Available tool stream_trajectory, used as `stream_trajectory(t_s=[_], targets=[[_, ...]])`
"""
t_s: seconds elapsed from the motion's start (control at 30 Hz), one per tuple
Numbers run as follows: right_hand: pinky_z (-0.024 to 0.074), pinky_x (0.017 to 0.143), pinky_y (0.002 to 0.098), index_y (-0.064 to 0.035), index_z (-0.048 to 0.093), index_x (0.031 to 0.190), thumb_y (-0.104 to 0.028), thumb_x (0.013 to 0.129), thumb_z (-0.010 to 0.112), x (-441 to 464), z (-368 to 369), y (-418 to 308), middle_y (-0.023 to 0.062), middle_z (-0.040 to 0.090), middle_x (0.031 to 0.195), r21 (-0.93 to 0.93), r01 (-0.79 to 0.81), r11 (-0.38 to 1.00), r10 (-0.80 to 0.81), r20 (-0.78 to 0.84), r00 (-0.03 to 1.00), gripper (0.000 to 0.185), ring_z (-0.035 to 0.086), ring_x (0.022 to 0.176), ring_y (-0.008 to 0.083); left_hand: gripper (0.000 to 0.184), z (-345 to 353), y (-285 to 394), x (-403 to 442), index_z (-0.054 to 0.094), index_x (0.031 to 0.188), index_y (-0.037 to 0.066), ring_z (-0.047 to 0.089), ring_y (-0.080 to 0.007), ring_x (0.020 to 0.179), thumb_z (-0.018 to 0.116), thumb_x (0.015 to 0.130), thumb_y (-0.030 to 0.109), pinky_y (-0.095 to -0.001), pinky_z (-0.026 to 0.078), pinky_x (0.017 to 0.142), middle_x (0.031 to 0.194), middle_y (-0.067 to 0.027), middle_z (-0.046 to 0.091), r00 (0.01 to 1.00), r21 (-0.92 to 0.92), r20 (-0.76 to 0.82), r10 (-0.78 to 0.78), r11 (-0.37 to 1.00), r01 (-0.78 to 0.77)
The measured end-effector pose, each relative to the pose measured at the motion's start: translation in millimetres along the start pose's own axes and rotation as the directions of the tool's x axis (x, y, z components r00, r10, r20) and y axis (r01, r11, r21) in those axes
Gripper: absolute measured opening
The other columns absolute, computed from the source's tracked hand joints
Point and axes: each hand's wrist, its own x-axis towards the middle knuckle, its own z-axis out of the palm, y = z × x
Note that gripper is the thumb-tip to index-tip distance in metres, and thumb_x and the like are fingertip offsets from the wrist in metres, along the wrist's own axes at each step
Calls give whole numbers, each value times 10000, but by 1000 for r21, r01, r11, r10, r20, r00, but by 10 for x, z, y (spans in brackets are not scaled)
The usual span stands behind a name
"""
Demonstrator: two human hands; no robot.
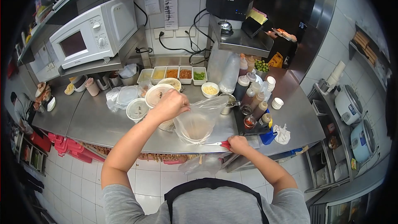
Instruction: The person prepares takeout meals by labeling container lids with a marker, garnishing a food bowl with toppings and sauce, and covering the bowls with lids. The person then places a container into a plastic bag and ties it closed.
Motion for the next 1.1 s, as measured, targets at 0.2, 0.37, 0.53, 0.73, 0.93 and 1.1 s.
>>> stream_trajectory(t_s=[0.2, 0.37, 0.53, 0.73, 0.93, 1.1], targets=[[495, 706, 455, -46, 545, 907, -123, 725, 620, -338, -385, -39, 191, 633, 839, 185, -117, 976, 100, 97, 990, 211, 613, 831, 377, 185, 37, -34, -81, 666, 828, 39, 631, -284, 748, 737, 681, 126, -368, 481, 672, 828, -103, 665, 982, -158, -189, -19, 987, -11], [499, 726, 421, -66, 563, 1036, -165, 714, 642, -695, -1554, 6, 171, 654, 868, 298, -218, 929, 180, 150, 972, 346, 626, 841, 345, 144, 109, -120, -125, 676, 850, 56, 597, -246, 742, 694, 735, 141, -370, 413, 745, 741, -76, 627, 981, -65, -196, 5, 998, -18], [406, 831, 368, -114, 599, 1055, -179, 628, 692, -736, -3313, -520, 89, 611, 927, 61, -79, 995, 89, -204, 975, 442, 568, 952, 242, 95, 143, -91, -36, 691, 789, 75, 577, -239, 756, 668, 759, 162, -363, 373, 777, 742, -67, 618, 981, -162, -185, -49, 987, 18], [346, 849, 357, -81, 619, 998, -186, 640, 720, 108, -3328, -1136, 82, 584, 977, -481, 42, 875, -133, -158, 978, 387, 526, 1020, 234, 89, 182, -15, -3, 695, 777, 83, 575, -225, 767, 671, 759, 167, -372, 357, 789, 752, -56, 617, 969, -169, -246, -9, 985, -34], [312, 851, 378, -98, 659, 1014, -212, 690, 706, 684, -3287, -1591, 98, 626, 1043, -584, 172, 793, -104, 147, 984, 347, 531, 1038, 220, 75, 197, 107, -17, 693, 786, 92, 568, -213, 774, 681, 745, 153, -369, 340, 800, 755, -41, 614, 954, -132, -298, -14, 991, -27], [335, 824, 405, -121, 677, 974, -232, 698, 712, 804, -3221, -1625, 92, 661, 992, -535, 223, 815, -89, 264, 960, 300, 580, 980, 230, 80, 151, 173, -43, 696, 786, 98, 558, -211, 774, 673, 749, 165, -372, 334, 807, 753, -31, 606, 925, -123, -380, -13, 992, -37]])
